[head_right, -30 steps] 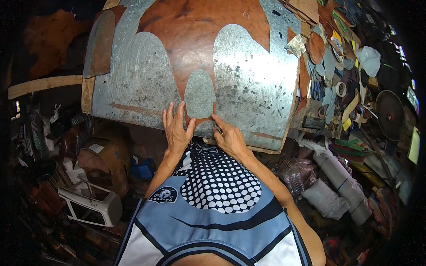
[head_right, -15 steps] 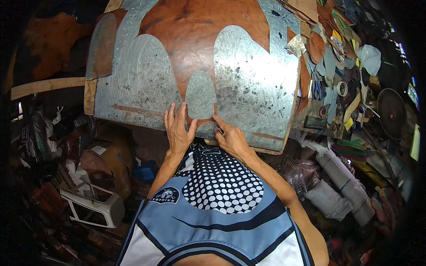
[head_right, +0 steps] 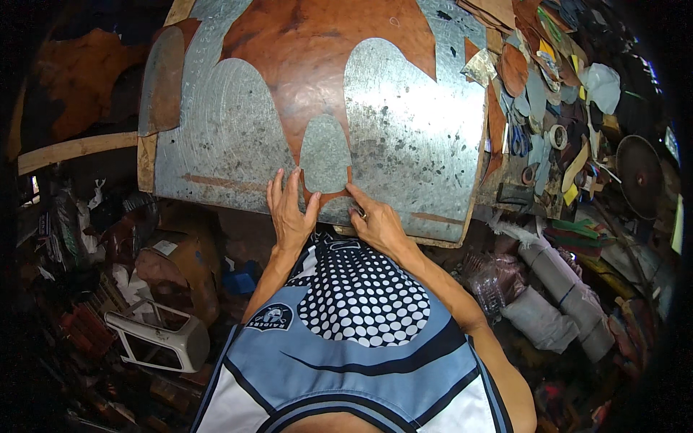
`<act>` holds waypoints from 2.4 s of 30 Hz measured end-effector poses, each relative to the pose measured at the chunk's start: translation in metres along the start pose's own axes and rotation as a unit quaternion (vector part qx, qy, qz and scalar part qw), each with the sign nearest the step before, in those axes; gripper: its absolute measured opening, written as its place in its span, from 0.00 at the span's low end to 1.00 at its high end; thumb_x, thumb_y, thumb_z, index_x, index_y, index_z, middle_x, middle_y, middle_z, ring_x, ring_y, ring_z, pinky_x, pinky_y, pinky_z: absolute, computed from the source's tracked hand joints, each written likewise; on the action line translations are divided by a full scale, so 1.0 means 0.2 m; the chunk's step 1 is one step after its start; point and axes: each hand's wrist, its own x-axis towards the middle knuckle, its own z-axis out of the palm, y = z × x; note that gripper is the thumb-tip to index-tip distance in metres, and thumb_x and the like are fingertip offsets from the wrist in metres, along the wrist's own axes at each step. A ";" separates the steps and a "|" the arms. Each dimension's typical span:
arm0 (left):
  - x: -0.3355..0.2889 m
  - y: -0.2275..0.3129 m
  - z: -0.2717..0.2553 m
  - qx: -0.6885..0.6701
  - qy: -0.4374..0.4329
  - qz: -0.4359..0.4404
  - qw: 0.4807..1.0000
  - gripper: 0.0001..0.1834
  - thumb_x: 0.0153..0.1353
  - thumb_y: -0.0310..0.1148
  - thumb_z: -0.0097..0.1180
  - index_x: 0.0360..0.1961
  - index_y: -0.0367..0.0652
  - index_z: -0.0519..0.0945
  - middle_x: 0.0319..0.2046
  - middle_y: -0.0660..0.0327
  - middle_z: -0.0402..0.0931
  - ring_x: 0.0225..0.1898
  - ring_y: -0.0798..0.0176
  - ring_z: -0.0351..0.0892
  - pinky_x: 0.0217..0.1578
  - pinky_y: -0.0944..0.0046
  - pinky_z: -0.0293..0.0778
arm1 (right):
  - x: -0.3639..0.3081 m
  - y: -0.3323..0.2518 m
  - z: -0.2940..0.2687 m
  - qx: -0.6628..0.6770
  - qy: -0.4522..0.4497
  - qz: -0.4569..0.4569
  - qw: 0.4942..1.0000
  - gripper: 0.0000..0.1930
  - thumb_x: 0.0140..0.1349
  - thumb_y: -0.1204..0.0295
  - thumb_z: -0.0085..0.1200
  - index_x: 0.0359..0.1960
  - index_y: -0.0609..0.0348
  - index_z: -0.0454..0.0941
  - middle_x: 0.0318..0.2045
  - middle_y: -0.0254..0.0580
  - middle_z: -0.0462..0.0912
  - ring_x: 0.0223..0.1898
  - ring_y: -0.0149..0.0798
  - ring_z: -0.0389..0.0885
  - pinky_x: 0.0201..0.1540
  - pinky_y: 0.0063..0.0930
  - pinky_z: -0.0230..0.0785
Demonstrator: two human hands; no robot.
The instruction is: Cut out leather pieces using a metal template and a small knife.
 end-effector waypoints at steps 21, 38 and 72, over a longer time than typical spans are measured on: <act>0.43 0.06 -0.25 -0.184 -0.060 0.002 0.981 0.28 0.58 0.27 0.63 0.61 0.34 0.71 0.51 0.50 0.78 0.53 0.52 0.77 0.55 0.57 0.72 | 0.17 -0.06 -0.15 0.027 0.060 -0.096 0.993 0.16 0.61 0.74 0.58 0.51 0.63 0.79 0.31 0.45 0.83 0.28 0.38 0.81 0.31 0.34 0.74; 0.14 -0.10 -0.03 0.026 -0.041 0.043 0.998 0.27 0.55 0.42 0.68 0.54 0.39 0.80 0.65 0.53 0.69 0.69 0.42 0.58 0.67 0.41 0.53 | 0.31 -0.09 -0.07 -0.040 0.080 -0.006 0.996 0.32 0.61 0.69 0.58 0.68 0.56 0.64 0.52 0.68 0.78 0.48 0.64 0.81 0.48 0.44 0.75; 0.21 -0.02 0.07 -0.446 0.115 -0.199 0.865 0.29 0.64 0.23 0.55 0.67 0.35 0.65 0.54 0.51 0.75 0.49 0.67 0.76 0.47 0.70 0.74 | 0.29 0.04 -0.05 -0.142 0.061 -0.145 0.977 0.28 0.62 0.66 0.57 0.62 0.63 0.70 0.43 0.66 0.82 0.44 0.64 0.82 0.47 0.49 0.75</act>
